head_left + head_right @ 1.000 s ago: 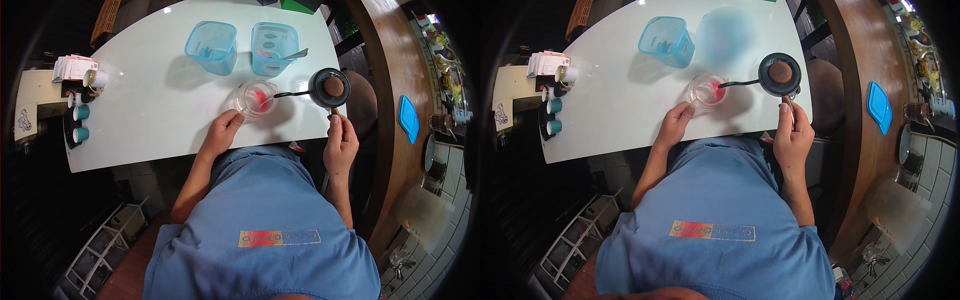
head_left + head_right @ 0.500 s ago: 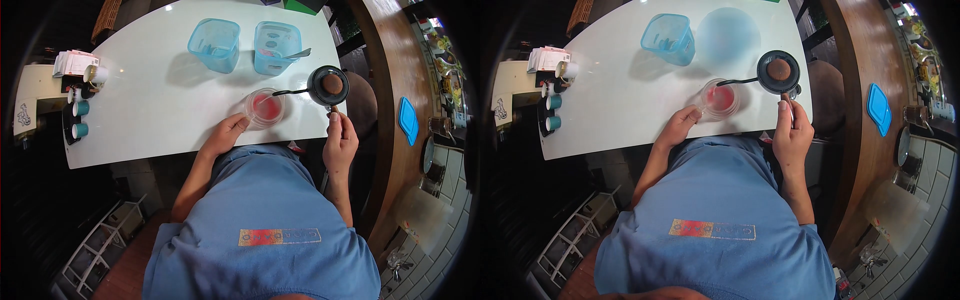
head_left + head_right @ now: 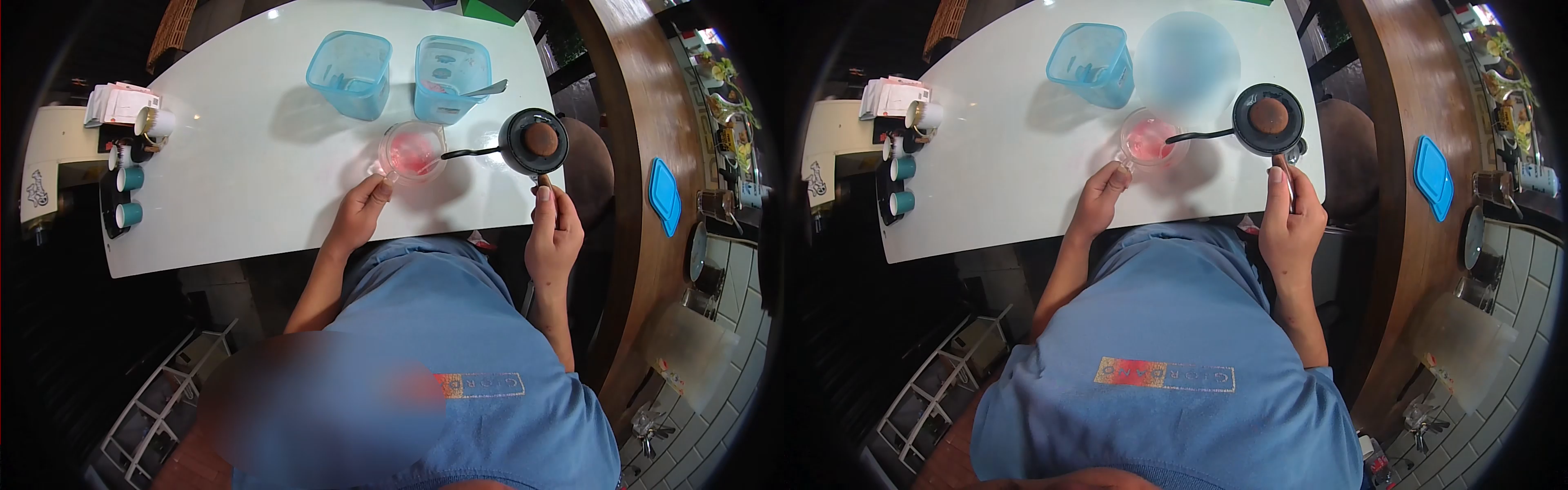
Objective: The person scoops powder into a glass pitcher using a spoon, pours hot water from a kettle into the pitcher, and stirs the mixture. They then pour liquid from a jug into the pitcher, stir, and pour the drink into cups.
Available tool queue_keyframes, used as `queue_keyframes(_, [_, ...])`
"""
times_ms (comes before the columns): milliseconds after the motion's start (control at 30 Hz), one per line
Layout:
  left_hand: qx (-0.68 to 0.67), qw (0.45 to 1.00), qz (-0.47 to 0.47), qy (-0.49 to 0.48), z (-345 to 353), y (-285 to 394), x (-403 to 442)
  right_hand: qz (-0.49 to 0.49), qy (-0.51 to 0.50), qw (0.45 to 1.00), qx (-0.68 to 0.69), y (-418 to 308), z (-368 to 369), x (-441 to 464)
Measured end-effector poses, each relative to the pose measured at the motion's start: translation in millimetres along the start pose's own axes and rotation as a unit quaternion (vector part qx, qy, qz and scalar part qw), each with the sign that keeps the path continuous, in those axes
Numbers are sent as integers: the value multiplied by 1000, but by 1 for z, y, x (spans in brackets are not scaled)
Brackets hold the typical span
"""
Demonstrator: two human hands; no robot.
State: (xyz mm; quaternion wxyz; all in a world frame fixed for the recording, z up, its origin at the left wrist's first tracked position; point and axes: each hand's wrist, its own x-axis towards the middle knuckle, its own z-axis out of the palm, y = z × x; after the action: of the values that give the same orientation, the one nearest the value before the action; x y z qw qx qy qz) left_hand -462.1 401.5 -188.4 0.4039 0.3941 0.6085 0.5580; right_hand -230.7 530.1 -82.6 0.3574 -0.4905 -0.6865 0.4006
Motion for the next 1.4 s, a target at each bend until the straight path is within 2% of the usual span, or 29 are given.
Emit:
queue_keyframes(267, [-12,999,-25,-18,-4,3,-5,8,1,1000,-10,-3,0,1])
queue_keyframes(667, [38,999,-22,23,-18,18,-7,1,19,1000,-4,-2,0,3])
queue_keyframes(867, [-7,999,-48,-14,-16,16,-4,5,25,1000,-8,-5,2,6])
queue_keyframes(1167, [-53,998,-22,-36,6,-5,-1,-12,26,1000,-6,-2,3,6])
queue_keyframes(1400, [-17,1000,-4,4,-4,7,2,4,14,1000,-12,-7,2,5])
